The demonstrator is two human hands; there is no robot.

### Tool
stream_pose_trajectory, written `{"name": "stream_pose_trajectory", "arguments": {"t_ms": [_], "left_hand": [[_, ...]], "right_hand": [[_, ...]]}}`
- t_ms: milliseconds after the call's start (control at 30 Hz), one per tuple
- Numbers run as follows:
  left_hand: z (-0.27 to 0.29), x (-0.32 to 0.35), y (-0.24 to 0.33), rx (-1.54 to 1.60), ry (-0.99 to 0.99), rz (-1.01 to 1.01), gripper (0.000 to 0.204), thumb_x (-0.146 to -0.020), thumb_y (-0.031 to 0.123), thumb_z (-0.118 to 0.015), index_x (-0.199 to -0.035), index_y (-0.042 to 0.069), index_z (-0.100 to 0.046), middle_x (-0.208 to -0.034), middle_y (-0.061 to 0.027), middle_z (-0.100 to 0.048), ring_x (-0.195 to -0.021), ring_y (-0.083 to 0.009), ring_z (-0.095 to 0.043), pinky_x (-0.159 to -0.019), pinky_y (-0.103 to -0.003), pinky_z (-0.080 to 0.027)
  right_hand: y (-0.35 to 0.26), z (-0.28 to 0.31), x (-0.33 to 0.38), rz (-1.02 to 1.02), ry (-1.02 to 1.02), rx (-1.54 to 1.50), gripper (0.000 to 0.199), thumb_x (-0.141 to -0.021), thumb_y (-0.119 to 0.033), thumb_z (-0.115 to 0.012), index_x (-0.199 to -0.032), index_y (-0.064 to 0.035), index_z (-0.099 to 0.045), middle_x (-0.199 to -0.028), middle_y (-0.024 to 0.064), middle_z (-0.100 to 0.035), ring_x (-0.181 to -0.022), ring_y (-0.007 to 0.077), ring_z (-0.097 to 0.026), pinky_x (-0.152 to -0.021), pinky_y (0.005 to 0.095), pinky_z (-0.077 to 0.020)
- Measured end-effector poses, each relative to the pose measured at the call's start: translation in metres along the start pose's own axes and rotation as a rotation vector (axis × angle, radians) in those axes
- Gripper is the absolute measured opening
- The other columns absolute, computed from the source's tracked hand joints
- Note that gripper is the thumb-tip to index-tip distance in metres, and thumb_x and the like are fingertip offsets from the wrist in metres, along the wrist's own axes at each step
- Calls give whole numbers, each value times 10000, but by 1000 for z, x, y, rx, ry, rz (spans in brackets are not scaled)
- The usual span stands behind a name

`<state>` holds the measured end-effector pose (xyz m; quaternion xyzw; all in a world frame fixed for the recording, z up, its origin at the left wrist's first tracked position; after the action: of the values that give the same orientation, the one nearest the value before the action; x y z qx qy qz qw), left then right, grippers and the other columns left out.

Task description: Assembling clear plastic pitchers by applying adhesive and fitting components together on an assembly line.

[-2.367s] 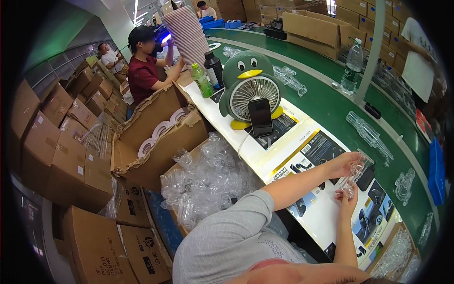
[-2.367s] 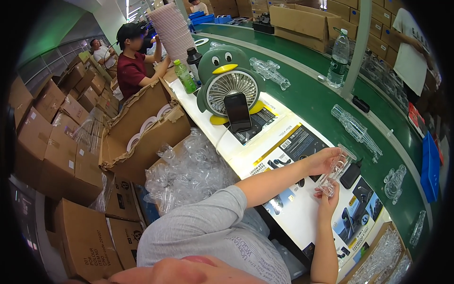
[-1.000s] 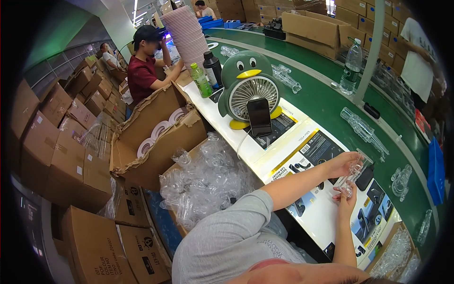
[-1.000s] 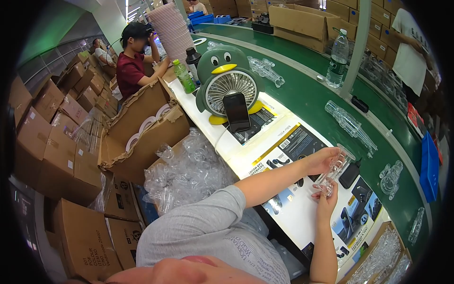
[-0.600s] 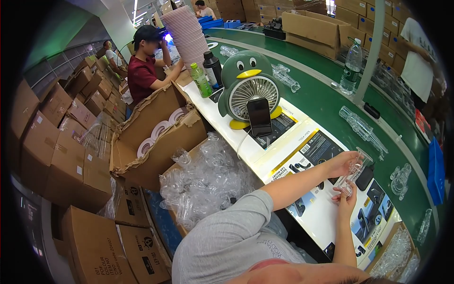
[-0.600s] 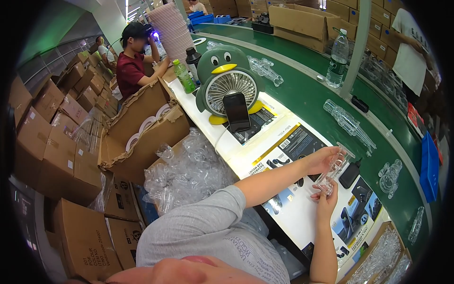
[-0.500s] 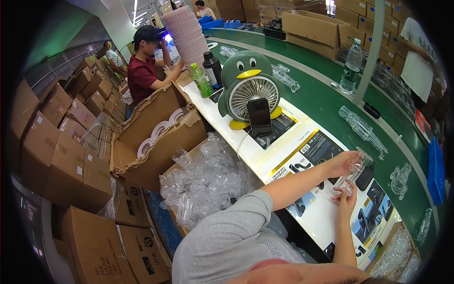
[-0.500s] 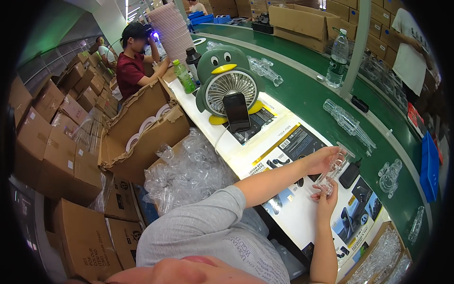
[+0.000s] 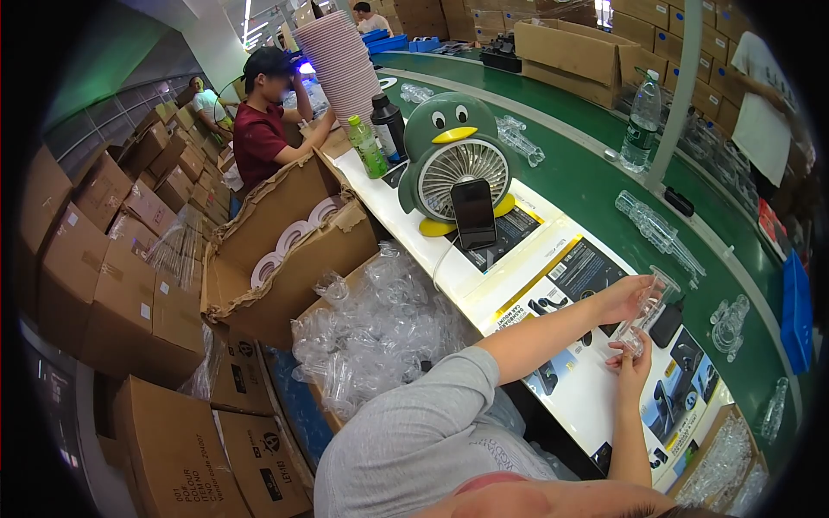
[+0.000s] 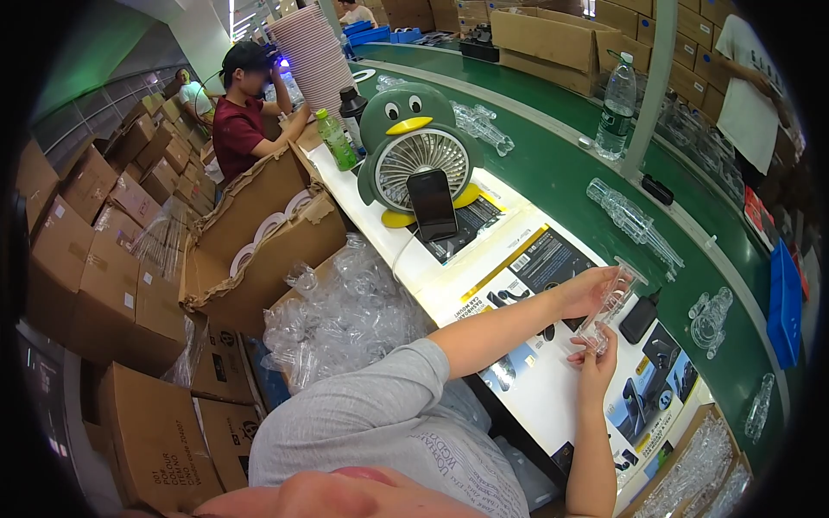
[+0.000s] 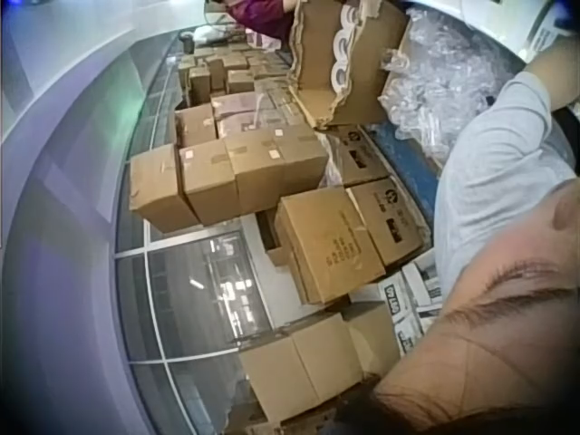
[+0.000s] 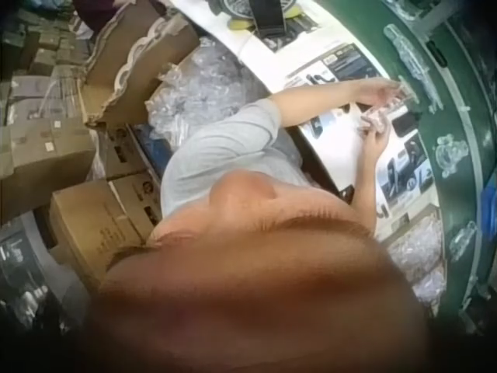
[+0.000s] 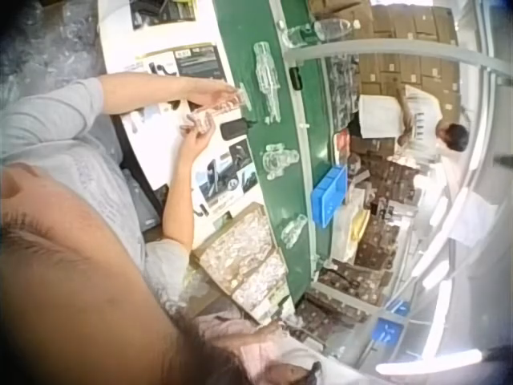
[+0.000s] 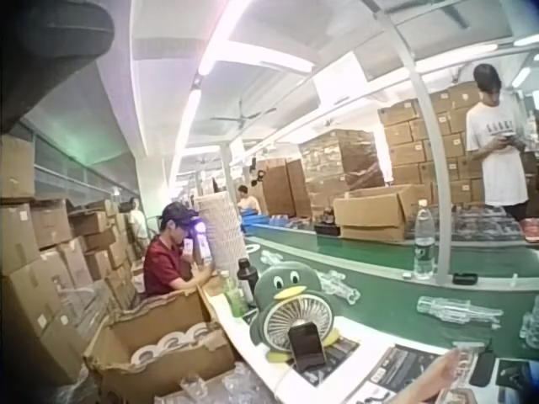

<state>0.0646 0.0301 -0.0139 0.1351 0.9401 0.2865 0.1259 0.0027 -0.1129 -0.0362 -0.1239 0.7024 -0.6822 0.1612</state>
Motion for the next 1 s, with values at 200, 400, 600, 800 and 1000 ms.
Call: {"name": "stream_pose_trajectory", "arguments": {"t_ms": [200, 400, 600, 800, 1000], "left_hand": [[-1, 0, 0, -4, 1, -14, 336, -852, 375, -551, -1033, 91, -547, -884, -9, -569, -802, -103, -542, -703, -263, -450], [-1, -1, -1, -18, 1, -18, 332, -856, 377, -543, -1032, 96, -547, -884, -9, -568, -795, -100, -541, -692, -257, -445], [2, -1, -2, -56, 32, -1, 335, -874, 391, -506, -1046, 107, -545, -890, -1, -560, -775, -97, -537, -678, -254, -436], [-4, -1, -3, -84, 26, 32, 351, -876, 415, -496, -1044, 111, -546, -856, 7, -557, -765, -93, -524, -685, -264, -416], [2, -6, -6, -99, 21, 20, 397, -902, 409, -450, -1116, 80, -511, -869, -7, -542, -756, -95, -524, -685, -276, -429]], "right_hand": [[3, 1, 0, 0, -2, -4, 255, -917, -130, -434, -1165, -70, -421, -822, 104, -620, -507, 87, -529, -501, 174, -397], [1, 2, 0, -4, -1, 1, 255, -918, -132, -432, -1167, -74, -425, -809, 94, -616, -513, 86, -531, -504, 174, -397], [0, 1, 1, 10, -12, 7, 255, -919, -136, -431, -1167, -76, -427, -807, 89, -616, -516, 81, -533, -501, 171, -399], [3, 2, -1, 11, 17, -7, 267, -914, -111, -421, -1178, -75, -415, -797, 91, -618, -511, 80, -532, -501, 168, -401], [-1, 3, 0, 3, 17, -15, 275, -912, -102, -419, -1186, -75, -409, -796, 106, -622, -511, 84, -536, -495, 167, -394]]}}
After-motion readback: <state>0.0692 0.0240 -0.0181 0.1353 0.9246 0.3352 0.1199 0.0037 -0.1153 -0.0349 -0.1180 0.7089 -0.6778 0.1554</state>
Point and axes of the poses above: each hand's wrist, its own x-axis away from the middle knuckle, its own z-axis out of the back of the hand, y = z × x, the point moved 1 cm from there along -x, towards the middle knuckle
